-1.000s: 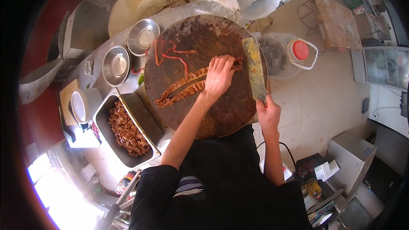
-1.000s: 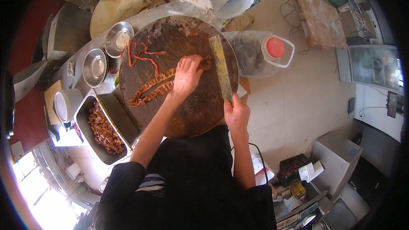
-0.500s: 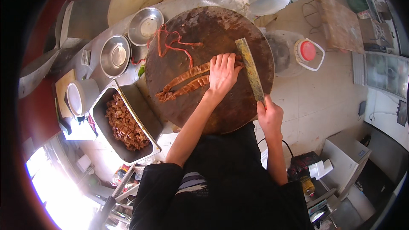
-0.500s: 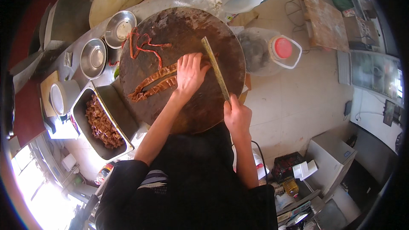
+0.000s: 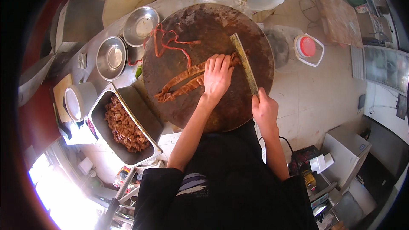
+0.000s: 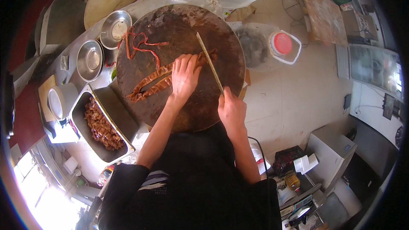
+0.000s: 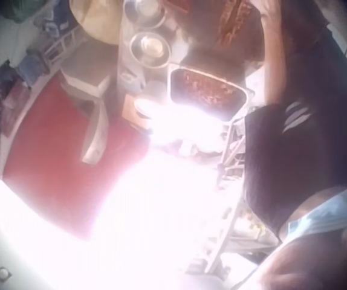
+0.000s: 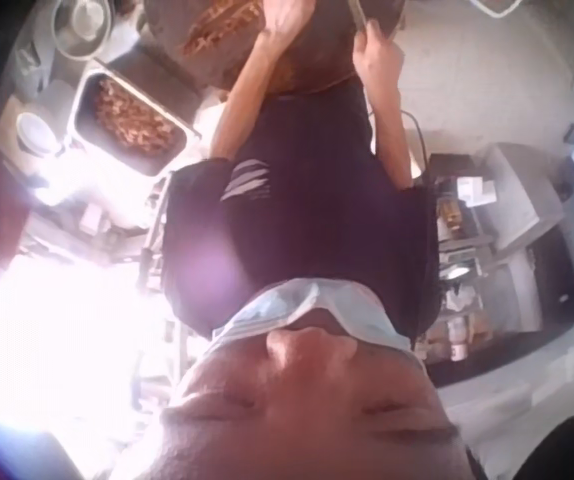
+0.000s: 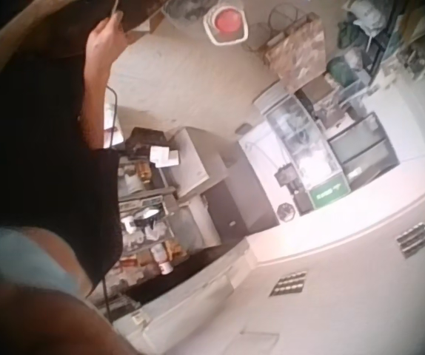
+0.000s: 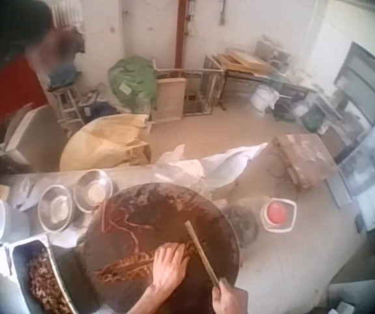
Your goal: The person uses a cleaver to slice cooked meat on a round wooden cutting board. They repeatedly cut the meat into small pieces and transfer them into a metal tray. The person handles the meat with their left hand and the cleaver with their right hand throughout the task.
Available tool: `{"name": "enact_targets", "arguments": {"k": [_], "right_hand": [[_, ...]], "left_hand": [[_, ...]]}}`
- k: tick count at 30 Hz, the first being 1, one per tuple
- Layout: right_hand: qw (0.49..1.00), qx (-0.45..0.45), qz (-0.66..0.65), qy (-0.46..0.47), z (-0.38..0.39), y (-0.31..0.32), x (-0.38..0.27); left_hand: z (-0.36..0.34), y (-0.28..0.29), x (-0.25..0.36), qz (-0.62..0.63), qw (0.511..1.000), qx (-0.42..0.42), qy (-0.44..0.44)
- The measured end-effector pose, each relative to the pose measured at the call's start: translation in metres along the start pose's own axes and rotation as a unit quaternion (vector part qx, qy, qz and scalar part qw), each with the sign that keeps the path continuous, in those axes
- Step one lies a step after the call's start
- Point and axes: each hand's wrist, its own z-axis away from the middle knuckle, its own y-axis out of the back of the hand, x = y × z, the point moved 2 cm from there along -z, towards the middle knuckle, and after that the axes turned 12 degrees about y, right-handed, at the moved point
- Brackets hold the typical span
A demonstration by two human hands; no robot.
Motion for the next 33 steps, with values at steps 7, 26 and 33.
{"name": "enact_targets", "arguments": {"k": [7,26,33], "right_hand": [[0.997,-0.074,0.023,-0.023,-0.017,-0.01,0.001],[0.995,-0.045,-0.057,-0.072,-0.017,0.022,-0.007],[0.998,-0.05,-0.032,-0.03,0.002,0.0,-0.016]], "left_hand": [[0.0,0.001,0.003,0.003,1.0,0.02,0.0],[0.014,0.019,-0.007,-0.022,0.999,-0.015,0.027],[0.011,0.02,-0.007,-0.002,0.999,0.038,-0.008]]}}
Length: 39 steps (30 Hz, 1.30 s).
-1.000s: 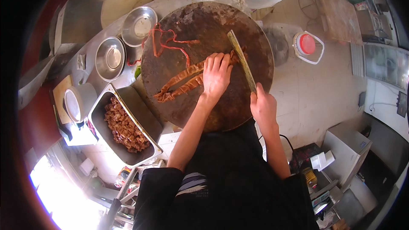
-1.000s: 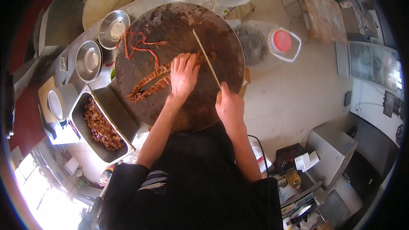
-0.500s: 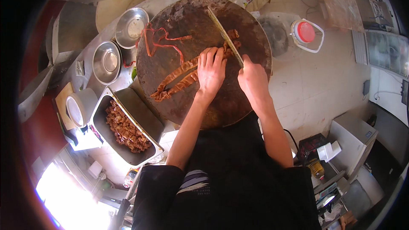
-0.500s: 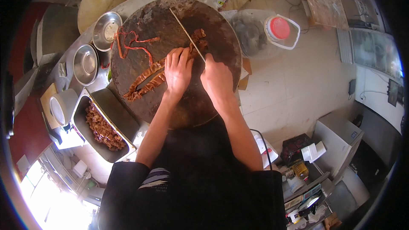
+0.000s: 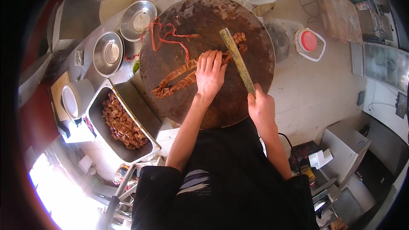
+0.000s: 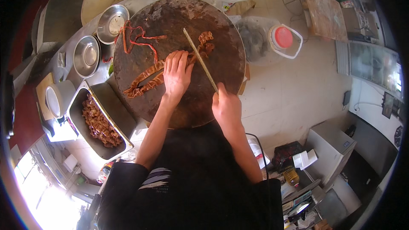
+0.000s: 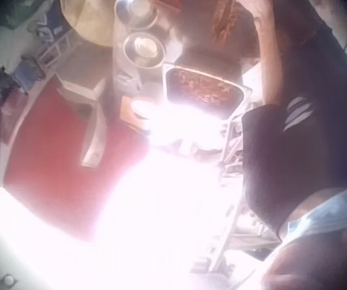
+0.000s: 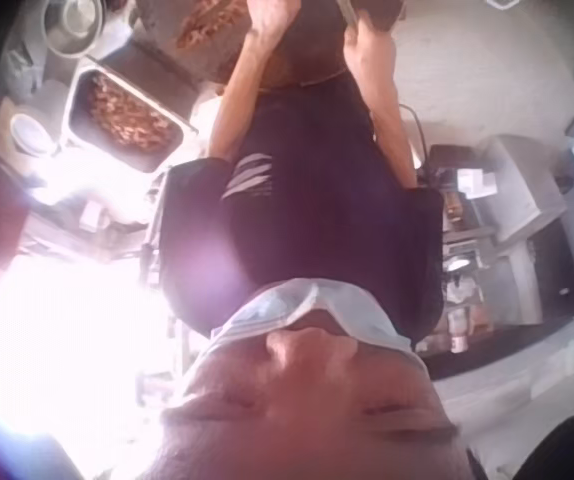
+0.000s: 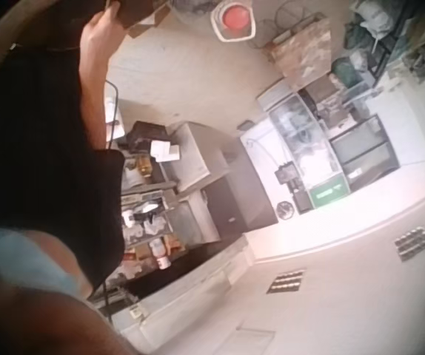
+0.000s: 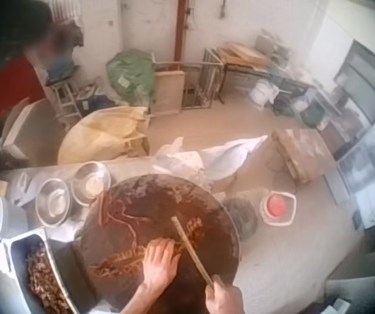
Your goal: The person uses a cleaver to slice cooked meat on a round wooden cutting board. They repeatedly cut the meat into small pieces and transfer them into a metal tray. The person handles the meat with their left hand and the cleaver with their right hand throughout the task.
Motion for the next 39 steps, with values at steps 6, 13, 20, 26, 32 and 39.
{"name": "enact_targets", "arguments": {"k": [6,13,20,26,32,39], "right_hand": [[0.995,-0.081,0.04,-0.038,-0.026,-0.013,-0.002],[0.999,-0.035,0.003,-0.019,-0.074,-0.018,-0.014],[0.997,-0.01,-0.055,-0.045,-0.014,0.016,-0.012],[0.999,-0.017,-0.02,-0.025,0.0,0.005,-0.025],[0.995,-0.09,0.02,-0.048,-0.034,-0.022,-0.032],[0.998,-0.055,0.009,-0.031,-0.054,-0.029,-0.03]], "left_hand": [[0.003,-0.004,-0.003,-0.013,1.0,0.013,-0.013],[0.001,0.0,-0.003,-0.006,1.0,0.002,-0.001],[0.022,0.014,-0.011,-0.037,0.997,-0.023,0.061],[0.021,0.022,-0.018,-0.03,0.998,-0.029,0.044],[0.022,0.019,-0.022,-0.015,0.999,-0.02,0.043],[0.022,0.023,-0.021,-0.006,0.999,-0.015,0.038]]}}
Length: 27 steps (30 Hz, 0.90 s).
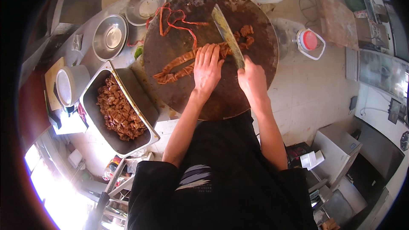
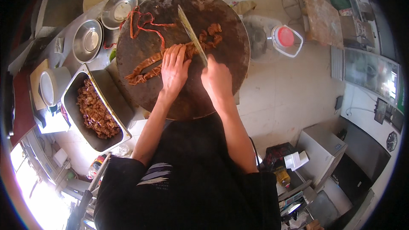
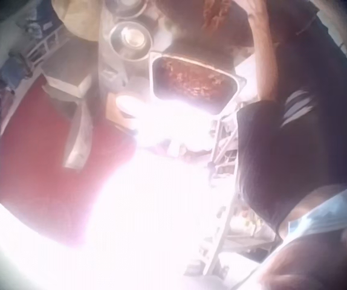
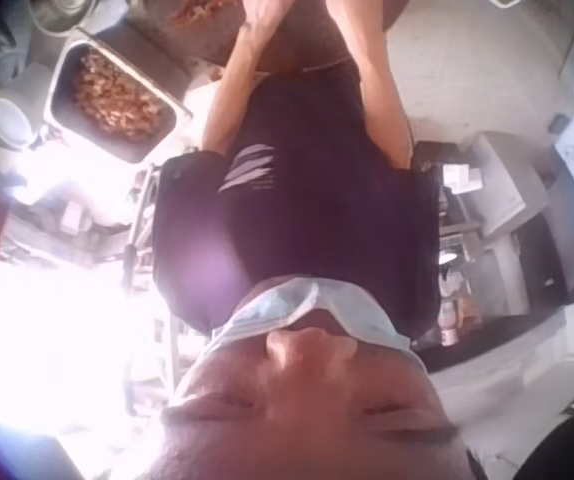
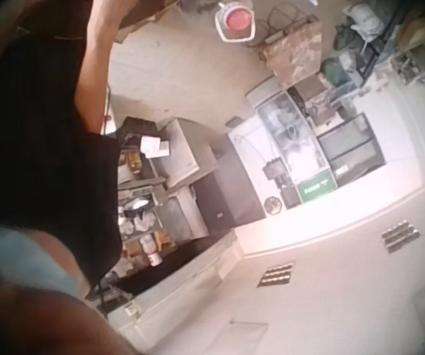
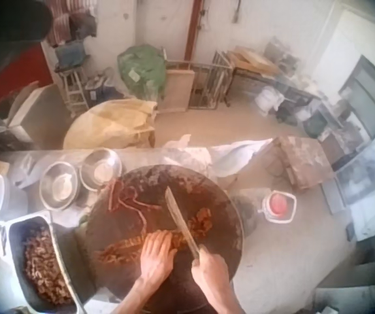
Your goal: The person uses a cleaver to slice cooked meat on a round wooden cutting board. They repeatedly cut the meat into small pieces and transfer them into a metal tray. The person handles the meat with their left hand and the cleaver with their right hand throughout the task.
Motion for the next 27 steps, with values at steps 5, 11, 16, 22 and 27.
{"name": "enact_targets", "arguments": {"k": [5,11,16,22,27], "right_hand": [[0.996,0.068,-0.057,0.004,0.056,0.022,0.006],[0.992,0.091,-0.085,0.033,0.083,0.025,-0.009],[1.0,-0.007,0.016,0.007,0.047,-0.021,-0.006],[0.999,0.013,0.017,0.032,0.002,-0.016,-0.034],[0.998,0.037,-0.04,-0.015,0.042,0.002,-0.027]], "left_hand": [[0.014,0.007,-0.005,-0.055,0.998,-0.001,0.027],[0.016,0.024,-0.013,-0.083,0.994,0.011,0.064],[0.015,0.022,-0.023,-0.071,0.997,0.022,0.037],[0.011,0.025,-0.021,-0.059,0.997,0.036,0.037],[0.023,0.032,-0.029,-0.051,0.997,0.012,0.055]]}}
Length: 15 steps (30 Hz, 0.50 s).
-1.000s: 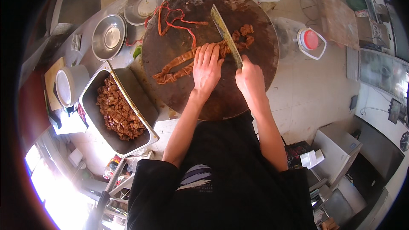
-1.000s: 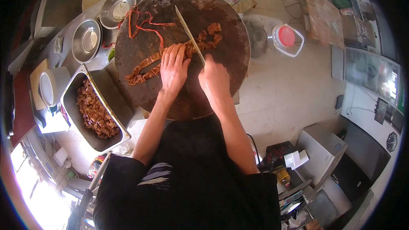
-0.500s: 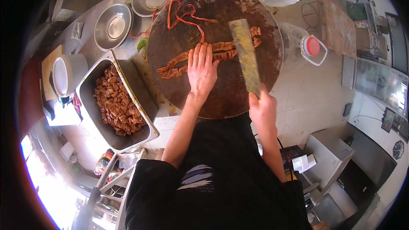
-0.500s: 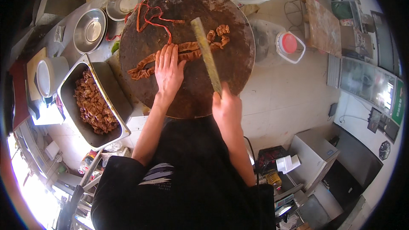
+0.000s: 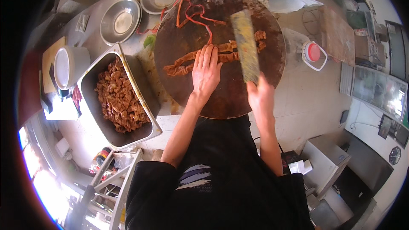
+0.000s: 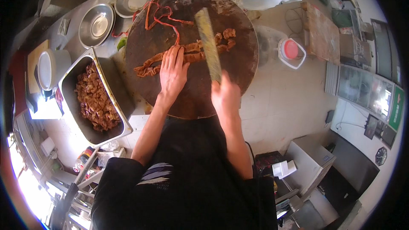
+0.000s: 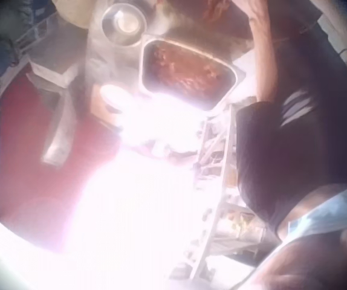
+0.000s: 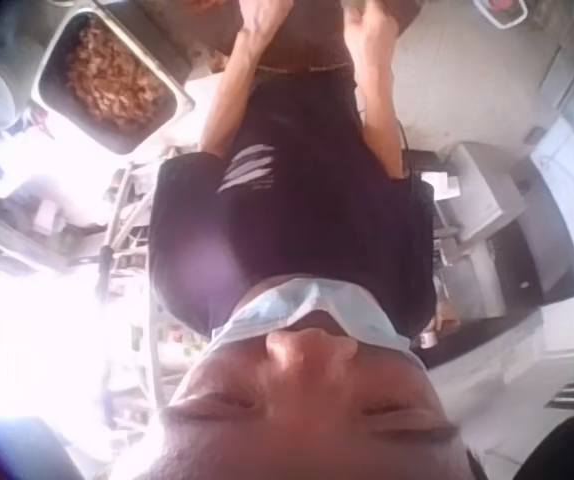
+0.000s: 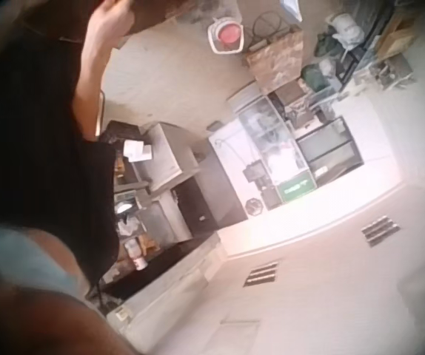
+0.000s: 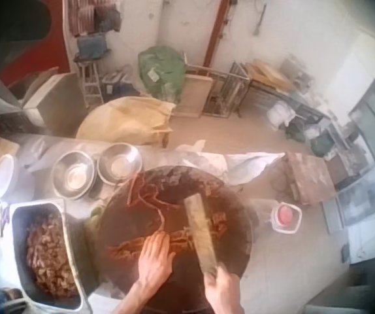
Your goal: The person uses a cleaver to slice cooked meat on a round wooden cutting board. They repeatedly cut the meat into small pieces and transfer them into a metal tray. The person handles the meat with their left hand and the cleaver with their right hand throughout the task.
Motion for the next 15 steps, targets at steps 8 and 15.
{"name": "enact_targets", "arguments": {"k": [8,15], "right_hand": [[0.997,0.032,-0.016,0.067,0.05,0.002,-0.003],[0.995,-0.059,0.071,0.037,0.014,-0.043,-0.01]], "left_hand": [[0.015,0.037,-0.021,-0.042,0.998,0.006,0.037],[0.01,0.046,-0.035,-0.065,0.997,0.005,0.041]]}}
